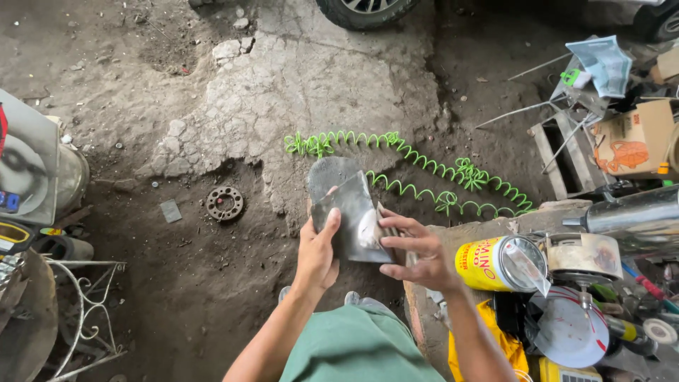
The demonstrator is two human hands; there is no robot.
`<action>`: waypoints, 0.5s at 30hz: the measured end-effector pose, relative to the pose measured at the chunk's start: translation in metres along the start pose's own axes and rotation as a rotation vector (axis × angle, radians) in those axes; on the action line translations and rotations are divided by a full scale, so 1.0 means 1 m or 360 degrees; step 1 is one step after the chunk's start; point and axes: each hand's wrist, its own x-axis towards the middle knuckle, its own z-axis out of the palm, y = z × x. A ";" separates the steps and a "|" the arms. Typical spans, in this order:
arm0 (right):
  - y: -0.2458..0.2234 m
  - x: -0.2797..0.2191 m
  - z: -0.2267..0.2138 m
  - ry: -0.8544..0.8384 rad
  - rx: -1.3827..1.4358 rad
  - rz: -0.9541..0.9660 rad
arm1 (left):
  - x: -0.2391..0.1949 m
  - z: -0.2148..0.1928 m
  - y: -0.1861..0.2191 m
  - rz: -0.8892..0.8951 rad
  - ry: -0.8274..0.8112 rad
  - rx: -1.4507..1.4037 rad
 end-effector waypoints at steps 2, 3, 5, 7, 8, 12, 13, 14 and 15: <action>-0.012 0.008 -0.022 -0.0133 -0.0375 0.0145 | -0.003 -0.002 0.003 -0.0005 0.0005 0.0007; -0.019 0.009 -0.032 -0.0273 -0.0742 0.0296 | -0.007 -0.003 0.004 -0.0012 0.0017 0.0014; -0.031 0.014 -0.042 -0.0212 -0.0938 0.0315 | 0.008 -0.019 -0.010 0.0213 -0.0015 0.0204; -0.045 0.012 -0.041 -0.0180 -0.1130 0.0355 | 0.009 -0.017 -0.022 0.0421 -0.0020 0.0373; -0.051 0.012 -0.030 -0.0071 -0.1070 0.0269 | 0.005 -0.012 -0.020 0.0434 0.0045 0.0614; -0.052 0.015 -0.006 -0.0608 -0.1075 0.0267 | 0.000 0.000 -0.012 0.0774 0.0047 0.1125; -0.060 0.018 -0.013 -0.0613 -0.1079 0.0264 | -0.001 0.004 -0.013 0.0778 0.0048 0.1119; -0.068 0.018 -0.016 -0.0322 -0.1024 0.0290 | -0.006 0.006 -0.013 0.0711 0.0067 0.1140; -0.077 0.019 -0.019 -0.0031 -0.0964 0.0315 | -0.010 0.007 -0.013 0.0644 0.0084 0.1160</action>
